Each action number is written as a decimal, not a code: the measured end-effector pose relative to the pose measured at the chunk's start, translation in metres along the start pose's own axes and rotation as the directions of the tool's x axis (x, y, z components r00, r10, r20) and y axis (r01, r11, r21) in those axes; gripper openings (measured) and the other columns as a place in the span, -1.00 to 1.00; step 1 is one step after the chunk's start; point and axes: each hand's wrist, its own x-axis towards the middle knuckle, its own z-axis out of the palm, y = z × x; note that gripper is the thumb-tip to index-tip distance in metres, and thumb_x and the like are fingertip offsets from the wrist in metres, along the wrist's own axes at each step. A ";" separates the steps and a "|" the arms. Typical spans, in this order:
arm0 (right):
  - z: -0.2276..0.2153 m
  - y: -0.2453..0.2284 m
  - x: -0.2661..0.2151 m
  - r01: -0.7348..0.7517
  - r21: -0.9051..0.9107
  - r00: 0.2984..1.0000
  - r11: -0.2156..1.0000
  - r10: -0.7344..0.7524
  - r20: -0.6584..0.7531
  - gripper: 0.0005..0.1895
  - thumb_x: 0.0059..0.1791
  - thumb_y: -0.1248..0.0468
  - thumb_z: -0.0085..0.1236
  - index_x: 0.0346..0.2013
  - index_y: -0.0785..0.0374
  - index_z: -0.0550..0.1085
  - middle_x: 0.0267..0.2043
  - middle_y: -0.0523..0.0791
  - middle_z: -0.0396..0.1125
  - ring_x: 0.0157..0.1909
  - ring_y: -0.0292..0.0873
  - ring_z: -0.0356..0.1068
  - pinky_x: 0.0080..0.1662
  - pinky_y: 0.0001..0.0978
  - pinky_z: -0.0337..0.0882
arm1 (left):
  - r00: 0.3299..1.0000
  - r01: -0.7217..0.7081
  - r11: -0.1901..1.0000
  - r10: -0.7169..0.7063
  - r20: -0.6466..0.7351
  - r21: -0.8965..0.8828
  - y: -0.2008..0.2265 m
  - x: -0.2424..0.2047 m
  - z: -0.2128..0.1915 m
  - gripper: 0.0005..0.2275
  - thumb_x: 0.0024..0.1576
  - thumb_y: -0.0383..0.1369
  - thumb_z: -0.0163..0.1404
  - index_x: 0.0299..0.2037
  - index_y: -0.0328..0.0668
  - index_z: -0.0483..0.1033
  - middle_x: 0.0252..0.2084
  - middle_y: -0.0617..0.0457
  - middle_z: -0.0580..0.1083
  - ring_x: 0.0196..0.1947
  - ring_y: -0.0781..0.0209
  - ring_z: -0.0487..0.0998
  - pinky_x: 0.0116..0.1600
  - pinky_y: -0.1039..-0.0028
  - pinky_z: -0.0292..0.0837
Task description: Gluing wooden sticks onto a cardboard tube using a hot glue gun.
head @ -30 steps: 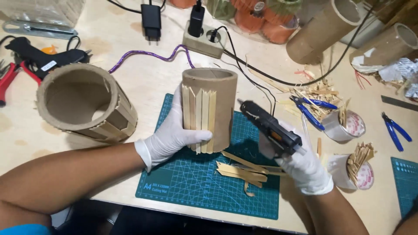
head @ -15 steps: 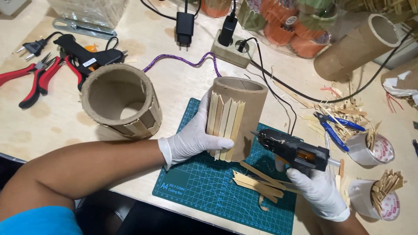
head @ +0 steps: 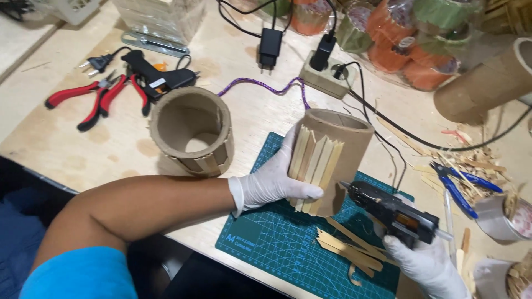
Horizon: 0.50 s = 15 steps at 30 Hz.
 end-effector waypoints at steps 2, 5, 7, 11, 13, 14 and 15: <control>0.007 -0.019 -0.006 -0.071 -0.043 0.997 0.997 0.070 -0.009 -0.29 -0.32 0.17 0.30 0.13 0.31 0.51 -0.11 0.16 0.60 -0.04 0.08 0.59 0.04 -0.03 0.59 | 0.999 -0.035 0.999 0.035 -0.003 -0.004 -0.004 0.002 0.000 0.19 -0.27 -0.22 0.27 0.49 0.10 -0.45 0.32 -0.16 0.20 0.31 -0.07 0.30 0.31 0.05 0.42; 0.002 0.005 0.002 0.128 0.041 0.986 0.991 -0.132 0.098 -0.01 -0.29 0.17 0.32 0.41 0.26 0.19 0.13 0.13 0.49 0.13 0.03 0.55 0.23 -0.08 0.50 | 0.999 -0.048 0.999 0.048 0.001 -0.007 -0.005 0.003 0.000 0.16 -0.26 -0.23 0.26 0.49 0.07 -0.40 0.31 -0.14 0.21 0.28 -0.03 0.32 0.29 0.08 0.45; 0.004 0.000 -0.002 0.193 0.042 0.972 0.980 -0.197 0.126 -0.09 -0.24 0.18 0.32 0.37 0.27 0.22 0.04 0.09 0.54 0.00 -0.04 0.58 0.12 -0.17 0.56 | 0.998 -0.060 0.998 0.060 0.016 -0.010 -0.008 0.004 -0.001 0.16 -0.26 -0.21 0.26 0.49 0.06 -0.41 0.31 -0.13 0.21 0.30 -0.03 0.31 0.31 0.08 0.43; 0.004 -0.001 0.001 0.260 0.064 0.941 0.963 -0.268 0.206 -0.22 -0.19 0.09 0.34 0.26 0.25 0.30 -0.03 0.06 0.56 -0.10 -0.11 0.60 -0.04 -0.25 0.65 | 0.996 -0.086 0.996 0.087 0.032 -0.036 -0.013 0.005 -0.003 0.16 -0.24 -0.17 0.28 0.49 0.07 -0.40 0.33 -0.09 0.20 0.31 0.04 0.30 0.34 0.13 0.38; 0.003 -0.001 0.000 0.266 0.032 0.941 0.963 -0.267 0.207 -0.21 -0.18 0.10 0.33 0.29 0.22 0.28 -0.03 0.03 0.56 -0.11 -0.13 0.59 -0.04 -0.28 0.65 | 0.997 -0.068 0.997 0.069 0.031 -0.031 -0.009 0.004 -0.002 0.15 -0.24 -0.19 0.27 0.49 0.09 -0.40 0.32 -0.10 0.21 0.30 0.02 0.32 0.33 0.12 0.40; 0.003 -0.001 -0.001 0.275 0.001 0.939 0.961 -0.269 0.212 -0.20 -0.17 0.11 0.32 0.31 0.20 0.27 -0.03 0.01 0.55 -0.12 -0.15 0.58 -0.05 -0.31 0.65 | 0.998 -0.051 0.998 0.052 0.026 -0.022 -0.008 0.003 -0.001 0.14 -0.24 -0.20 0.26 0.49 0.11 -0.39 0.31 -0.11 0.22 0.28 0.01 0.33 0.31 0.11 0.43; 0.006 -0.005 -0.003 0.274 0.000 0.940 0.962 -0.268 0.210 -0.20 -0.17 0.11 0.32 0.31 0.20 0.27 -0.03 0.01 0.55 -0.12 -0.15 0.58 -0.05 -0.31 0.65 | 0.998 -0.051 0.998 0.052 0.028 -0.025 -0.008 0.003 -0.001 0.14 -0.24 -0.20 0.26 0.49 0.11 -0.39 0.31 -0.11 0.22 0.28 0.01 0.33 0.31 0.11 0.43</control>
